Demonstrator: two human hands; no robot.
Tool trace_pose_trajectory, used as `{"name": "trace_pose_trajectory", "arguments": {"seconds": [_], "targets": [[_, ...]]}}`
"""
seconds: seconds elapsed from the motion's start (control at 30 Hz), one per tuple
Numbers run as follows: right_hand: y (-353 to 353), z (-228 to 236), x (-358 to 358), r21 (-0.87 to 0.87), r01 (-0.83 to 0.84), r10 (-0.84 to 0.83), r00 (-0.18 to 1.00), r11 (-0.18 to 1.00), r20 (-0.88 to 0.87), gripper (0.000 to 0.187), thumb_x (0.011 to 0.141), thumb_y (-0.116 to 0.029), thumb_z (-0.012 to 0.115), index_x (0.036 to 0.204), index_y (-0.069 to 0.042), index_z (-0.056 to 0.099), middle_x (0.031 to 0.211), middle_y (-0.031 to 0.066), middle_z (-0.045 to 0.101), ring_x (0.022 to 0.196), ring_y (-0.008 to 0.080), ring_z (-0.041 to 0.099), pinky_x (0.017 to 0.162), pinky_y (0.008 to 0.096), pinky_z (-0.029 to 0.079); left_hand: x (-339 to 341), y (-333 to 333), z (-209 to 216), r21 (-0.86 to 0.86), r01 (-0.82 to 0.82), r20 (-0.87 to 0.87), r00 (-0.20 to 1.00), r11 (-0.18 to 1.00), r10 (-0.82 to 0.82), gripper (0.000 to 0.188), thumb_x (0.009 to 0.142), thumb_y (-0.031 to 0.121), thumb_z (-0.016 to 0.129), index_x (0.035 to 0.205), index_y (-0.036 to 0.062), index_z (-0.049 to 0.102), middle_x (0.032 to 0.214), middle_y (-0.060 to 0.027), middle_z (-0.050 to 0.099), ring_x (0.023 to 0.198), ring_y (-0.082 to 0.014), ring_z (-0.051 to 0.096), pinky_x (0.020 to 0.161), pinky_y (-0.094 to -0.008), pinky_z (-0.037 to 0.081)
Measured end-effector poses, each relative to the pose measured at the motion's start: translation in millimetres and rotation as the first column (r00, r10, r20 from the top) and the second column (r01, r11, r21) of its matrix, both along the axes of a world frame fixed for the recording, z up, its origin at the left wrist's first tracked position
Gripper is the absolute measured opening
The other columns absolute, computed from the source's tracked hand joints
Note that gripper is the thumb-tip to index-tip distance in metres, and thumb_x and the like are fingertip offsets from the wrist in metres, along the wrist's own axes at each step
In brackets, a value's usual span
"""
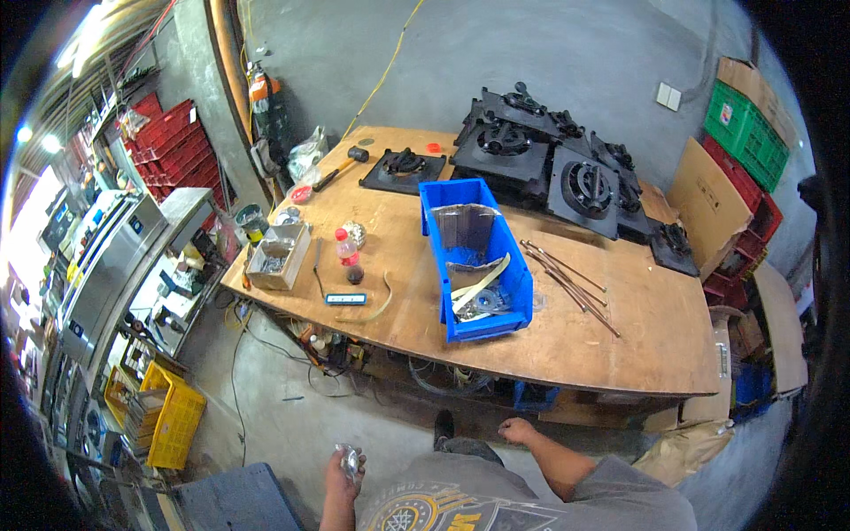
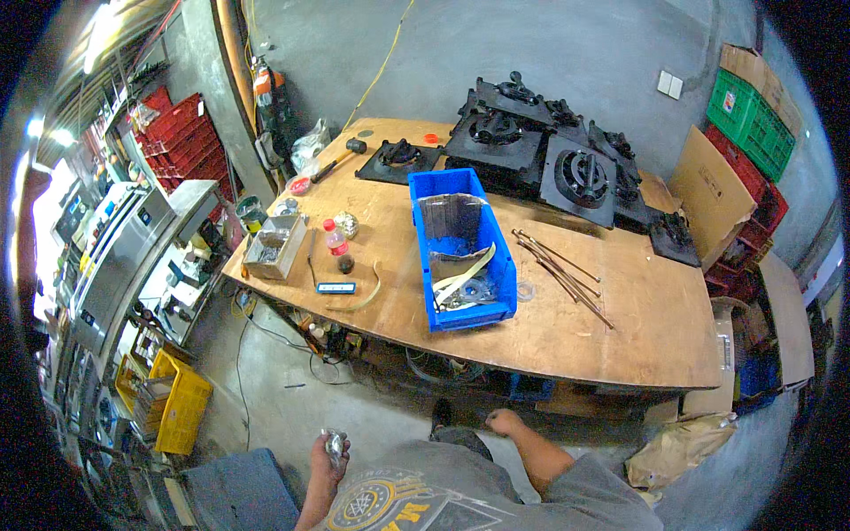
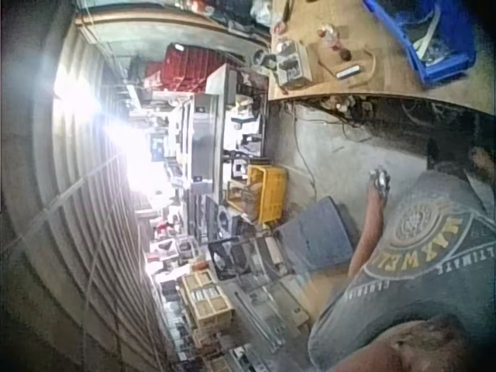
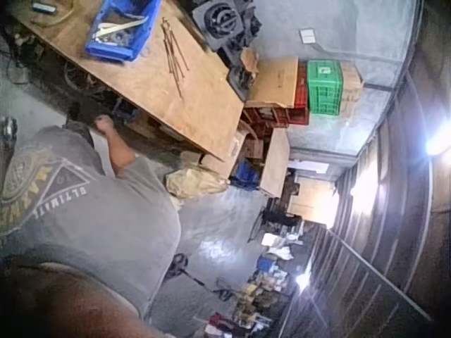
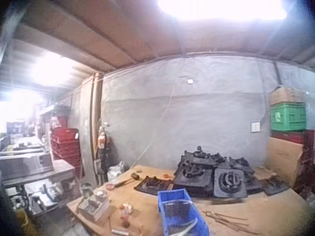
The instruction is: The person sorts small hardware components from a blue bin onto a workbench, handling items such as copper rods, plastic pieces, and packaged parts. They repeatedly reach into the bin, pick up items, and place them on the table or back into the bin.
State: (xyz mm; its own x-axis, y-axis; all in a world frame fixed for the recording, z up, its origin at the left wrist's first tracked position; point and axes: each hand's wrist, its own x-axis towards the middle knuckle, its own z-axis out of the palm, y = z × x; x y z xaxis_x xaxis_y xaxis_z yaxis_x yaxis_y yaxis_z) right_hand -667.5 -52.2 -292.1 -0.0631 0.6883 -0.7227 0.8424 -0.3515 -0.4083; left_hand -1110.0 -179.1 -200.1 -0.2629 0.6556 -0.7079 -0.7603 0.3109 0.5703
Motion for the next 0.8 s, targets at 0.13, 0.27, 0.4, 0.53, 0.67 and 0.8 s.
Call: {"name": "trace_pose_trajectory", "arguments": {"seconds": [0.13,0.27,0.4,0.53,0.67,0.8], "targets": [[-6,-8,-8,0.167,-0.121,0.125,0.992,0.979,-0.015,0.039,0.081,-0.037,0.064,0.107,-0.009,0.071,0.102,0.0166,0.070,0.091,0.0326,0.068,0.082,0.0424,0.053,-5,-2,-24,0.031,0.071,0.069,0.995,0.997,-0.073,0.036,0.089,0.039,0.058,0.114,0.0130,0.056,0.097,-0.0106,0.068,0.078,-0.0243,0.066,0.058,-0.0325,0.048],[17,51,-48,0.284,-0.184,0.226,0.966,0.941,-0.123,0.039,0.086,-0.035,0.061,0.113,-0.008,0.068,0.115,0.0195,0.066,0.106,0.0369,0.063,0.094,0.0440,0.049,-24,-10,-56,0.007,0.106,0.128,0.986,0.994,-0.106,0.040,0.092,0.043,0.054,0.111,0.0083,0.059,0.091,-0.0125,0.067,0.075,-0.0262,0.064,0.060,-0.0363,0.052],[73,204,-91,0.628,0.027,0.260,0.895,0.778,-0.362,0.037,0.090,-0.032,0.059,0.116,-0.006,0.065,0.111,0.0194,0.067,0.104,0.0379,0.063,0.091,0.0419,0.050,-13,0,-37,-0.037,0.217,-0.170,0.960,0.975,-0.221,0.043,0.094,0.045,0.047,0.098,0.0037,0.061,0.081,-0.0129,0.068,0.062,-0.0225,0.063,0.052,-0.0318,0.051],[183,285,-82,0.791,0.184,0.251,0.885,0.584,-0.392,0.032,0.091,-0.028,0.060,0.112,-0.004,0.067,0.110,0.0189,0.067,0.101,0.0331,0.065,0.087,0.0398,0.051,-25,33,-47,-0.004,0.276,-0.080,0.958,0.961,-0.275,0.038,0.096,0.043,0.047,0.100,0.0074,0.057,0.087,-0.0131,0.070,0.068,-0.0228,0.066,0.052,-0.0348,0.052],[304,313,-62,0.908,0.062,0.305,0.930,0.413,-0.203,0.034,0.085,-0.025,0.062,0.112,-0.005,0.066,0.112,0.0170,0.064,0.105,0.0359,0.061,0.090,0.0417,0.049,-12,80,-26,0.066,0.228,-0.050,0.973,0.971,-0.225,0.037,0.096,0.046,0.047,0.103,0.0113,0.058,0.088,-0.0104,0.069,0.069,-0.0227,0.066,0.052,-0.0367,0.054],[413,295,-45,0.949,-0.234,0.276,0.946,0.213,0.171,0.044,0.083,-0.025,0.063,0.124,-0.010,0.060,0.123,0.0150,0.060,0.113,0.0345,0.058,0.098,0.0496,0.042,17,144,-3,-0.075,0.113,-0.038,0.993,0.991,-0.116,0.037,0.092,0.050,0.055,0.105,0.0161,0.063,0.085,-0.0041,0.068,0.068,-0.0187,0.063,0.055,-0.0354,0.050]]}}
